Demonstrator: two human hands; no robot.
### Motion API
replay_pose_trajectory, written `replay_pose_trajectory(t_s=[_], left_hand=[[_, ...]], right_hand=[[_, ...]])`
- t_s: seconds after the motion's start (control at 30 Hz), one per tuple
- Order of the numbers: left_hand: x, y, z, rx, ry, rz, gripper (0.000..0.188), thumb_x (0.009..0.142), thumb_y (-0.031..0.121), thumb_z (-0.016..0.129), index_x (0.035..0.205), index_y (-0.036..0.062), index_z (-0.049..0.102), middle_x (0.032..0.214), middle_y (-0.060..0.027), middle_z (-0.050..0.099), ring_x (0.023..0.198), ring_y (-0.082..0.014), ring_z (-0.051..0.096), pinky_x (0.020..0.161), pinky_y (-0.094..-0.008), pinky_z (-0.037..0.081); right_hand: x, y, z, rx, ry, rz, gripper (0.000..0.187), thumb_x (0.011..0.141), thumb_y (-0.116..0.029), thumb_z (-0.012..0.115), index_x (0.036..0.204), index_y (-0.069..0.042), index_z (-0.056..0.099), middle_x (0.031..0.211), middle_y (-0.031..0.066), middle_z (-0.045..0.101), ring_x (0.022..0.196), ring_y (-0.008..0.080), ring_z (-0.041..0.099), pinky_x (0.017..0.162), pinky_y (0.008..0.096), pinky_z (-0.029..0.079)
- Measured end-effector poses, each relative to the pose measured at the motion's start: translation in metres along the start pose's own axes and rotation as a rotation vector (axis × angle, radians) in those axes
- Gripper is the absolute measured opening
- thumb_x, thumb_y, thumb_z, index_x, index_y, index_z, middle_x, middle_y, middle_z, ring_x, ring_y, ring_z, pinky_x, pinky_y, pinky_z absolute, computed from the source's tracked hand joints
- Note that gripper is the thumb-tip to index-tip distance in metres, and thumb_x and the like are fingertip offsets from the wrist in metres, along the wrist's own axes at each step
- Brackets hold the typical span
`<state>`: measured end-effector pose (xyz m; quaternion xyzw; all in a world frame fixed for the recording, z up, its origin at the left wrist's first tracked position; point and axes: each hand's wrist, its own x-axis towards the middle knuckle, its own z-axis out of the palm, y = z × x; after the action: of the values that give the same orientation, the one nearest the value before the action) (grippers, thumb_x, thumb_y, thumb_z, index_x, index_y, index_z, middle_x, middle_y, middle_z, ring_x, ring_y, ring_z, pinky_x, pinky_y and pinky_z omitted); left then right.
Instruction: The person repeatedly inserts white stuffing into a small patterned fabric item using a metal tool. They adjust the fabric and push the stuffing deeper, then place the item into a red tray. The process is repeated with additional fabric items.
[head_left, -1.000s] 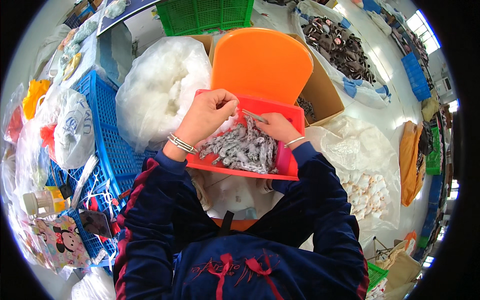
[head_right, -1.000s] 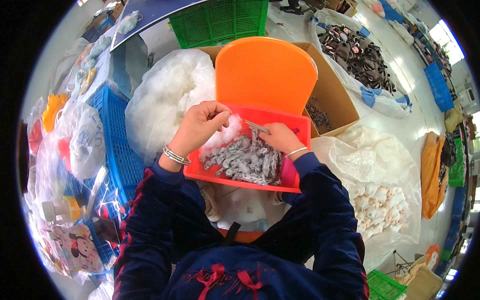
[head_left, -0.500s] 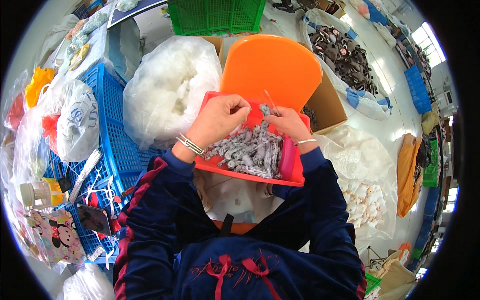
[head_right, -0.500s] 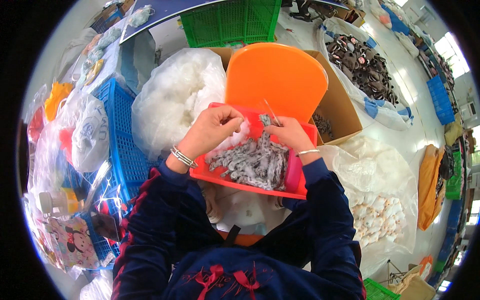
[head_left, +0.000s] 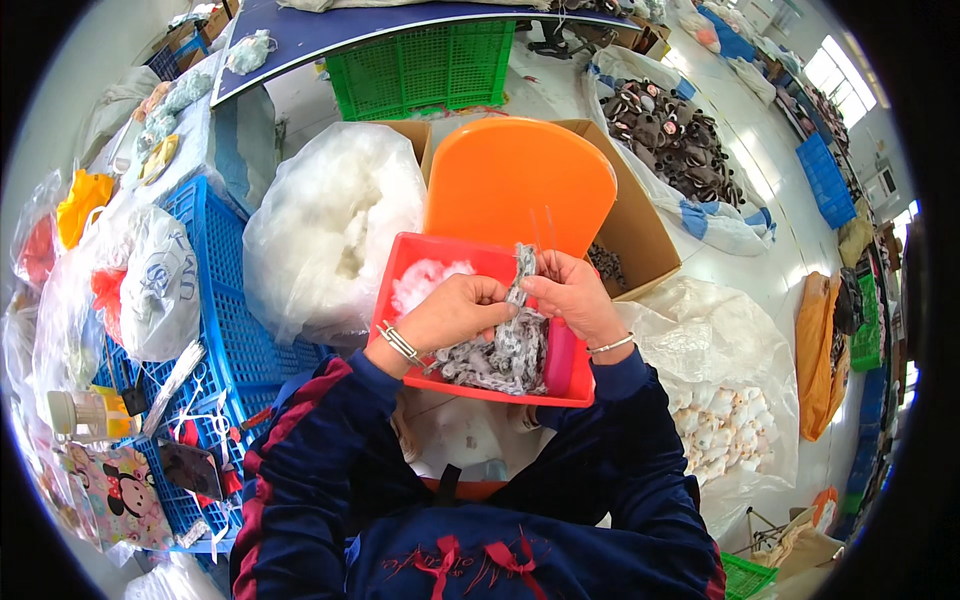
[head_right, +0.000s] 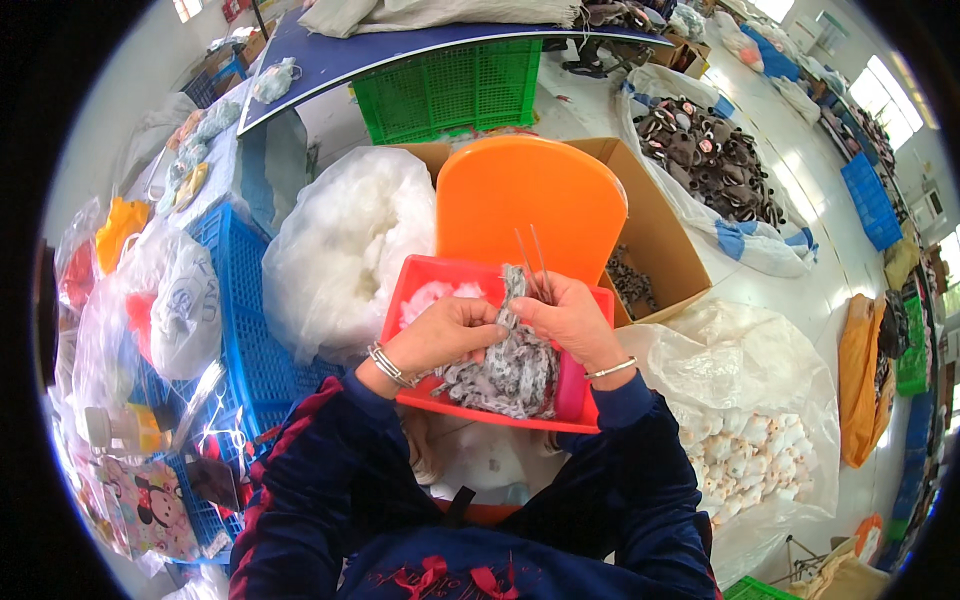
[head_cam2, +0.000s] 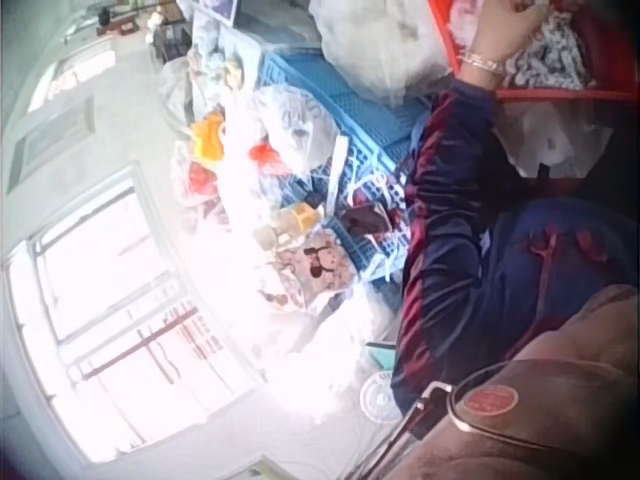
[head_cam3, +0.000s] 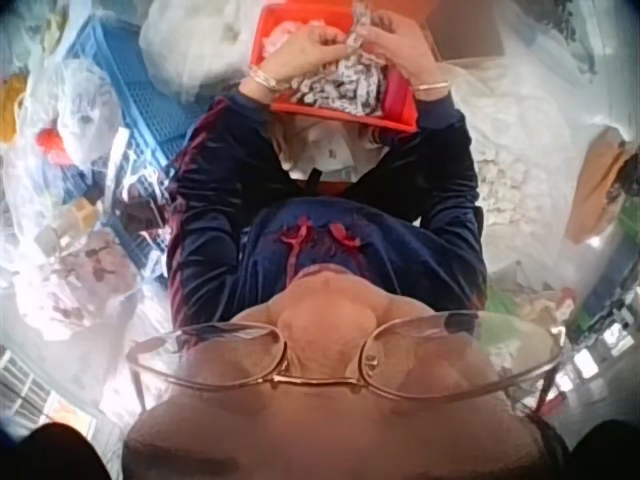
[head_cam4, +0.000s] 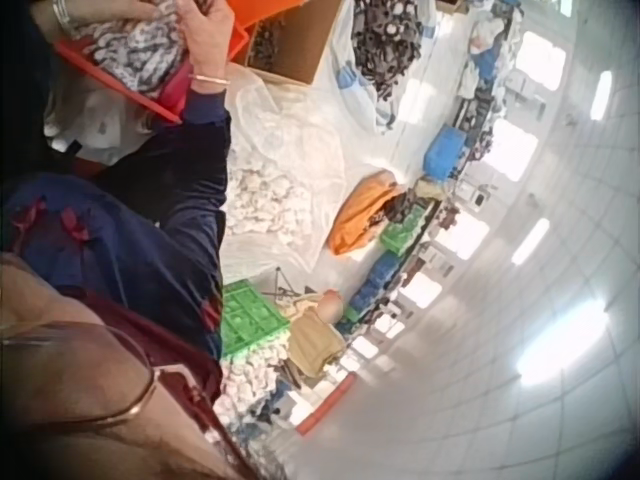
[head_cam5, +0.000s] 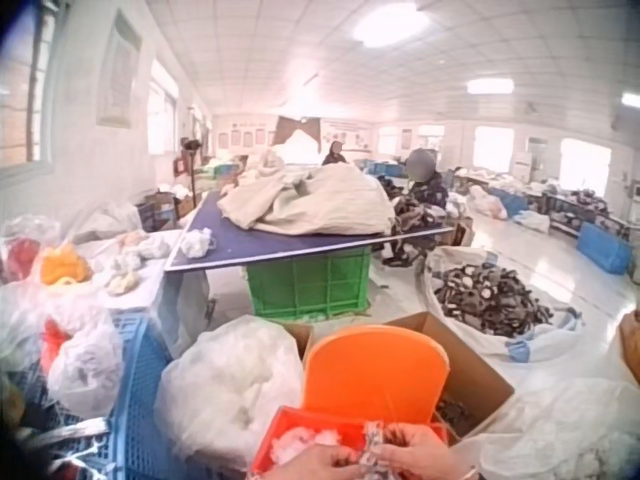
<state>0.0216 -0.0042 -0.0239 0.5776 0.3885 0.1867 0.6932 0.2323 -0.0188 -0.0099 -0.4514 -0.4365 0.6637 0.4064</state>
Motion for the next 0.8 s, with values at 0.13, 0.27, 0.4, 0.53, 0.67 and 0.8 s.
replay_pose_trajectory(t_s=[0.13, 0.27, 0.4, 0.53, 0.67, 0.8], left_hand=[[0.000, -0.004, 0.003, 0.031, -0.054, 0.042, 0.015, 0.091, 0.018, 0.067, 0.093, 0.0030, 0.066, 0.075, 0.0035, 0.061, 0.059, -0.0032, 0.054, 0.053, -0.0190, 0.041], [-0.001, 0.005, 0.006, 0.134, -0.199, -0.026, 0.015, 0.091, 0.018, 0.067, 0.092, 0.0031, 0.067, 0.072, 0.0032, 0.062, 0.059, -0.0038, 0.056, 0.053, -0.0190, 0.042], [-0.002, 0.007, 0.000, -0.015, -0.042, 0.017, 0.021, 0.091, 0.021, 0.066, 0.082, 0.0027, 0.065, 0.066, -0.0008, 0.063, 0.056, -0.0051, 0.054, 0.052, -0.0207, 0.044], [-0.007, 0.018, -0.021, -0.030, 0.269, 0.166, 0.019, 0.092, 0.020, 0.065, 0.087, 0.0016, 0.067, 0.075, -0.0015, 0.068, 0.060, -0.0045, 0.059, 0.054, -0.0204, 0.047], [-0.010, 0.019, -0.024, -0.156, 0.370, 0.224, 0.018, 0.092, 0.017, 0.065, 0.088, -0.0004, 0.065, 0.082, -0.0038, 0.071, 0.067, -0.0066, 0.064, 0.057, -0.0217, 0.051], [-0.014, 0.022, -0.023, -0.174, 0.361, 0.225, 0.018, 0.093, 0.016, 0.065, 0.091, -0.0011, 0.064, 0.084, -0.0056, 0.071, 0.071, -0.0091, 0.067, 0.059, -0.0232, 0.053]], right_hand=[[0.001, 0.002, -0.002, 0.011, 0.023, -0.048, 0.016, 0.088, -0.011, 0.070, 0.098, -0.003, 0.059, 0.075, -0.0040, 0.055, 0.054, 0.0011, 0.043, 0.048, 0.0178, 0.033], [0.003, 0.009, -0.011, 0.061, 0.107, -0.121, 0.016, 0.091, -0.014, 0.068, 0.096, -0.003, 0.057, 0.072, -0.0039, 0.052, 0.052, 0.0017, 0.041, 0.047, 0.0181, 0.032], [0.001, -0.002, -0.008, 0.054, 0.065, -0.104, 0.016, 0.098, -0.019, 0.060, 0.095, -0.003, 0.056, 0.073, -0.0038, 0.050, 0.057, 0.0033, 0.042, 0.050, 0.0187, 0.034], [-0.008, -0.002, -0.016, -0.296, -0.014, -0.175, 0.016, 0.098, -0.017, 0.058, 0.099, -0.001, 0.056, 0.076, -0.0033, 0.052, 0.065, 0.0035, 0.045, 0.057, 0.0195, 0.037], [-0.015, -0.005, -0.010, -0.553, -0.096, -0.239, 0.012, 0.096, -0.008, 0.057, 0.103, 0.001, 0.057, 0.082, -0.0025, 0.057, 0.071, 0.0032, 0.050, 0.064, 0.0210, 0.043], [-0.014, -0.004, -0.005, -0.572, -0.062, -0.255, 0.009, 0.093, -0.007, 0.061, 0.097, 0.001, 0.060, 0.077, -0.0044, 0.055, 0.068, 0.0023, 0.047, 0.061, 0.0203, 0.040]])
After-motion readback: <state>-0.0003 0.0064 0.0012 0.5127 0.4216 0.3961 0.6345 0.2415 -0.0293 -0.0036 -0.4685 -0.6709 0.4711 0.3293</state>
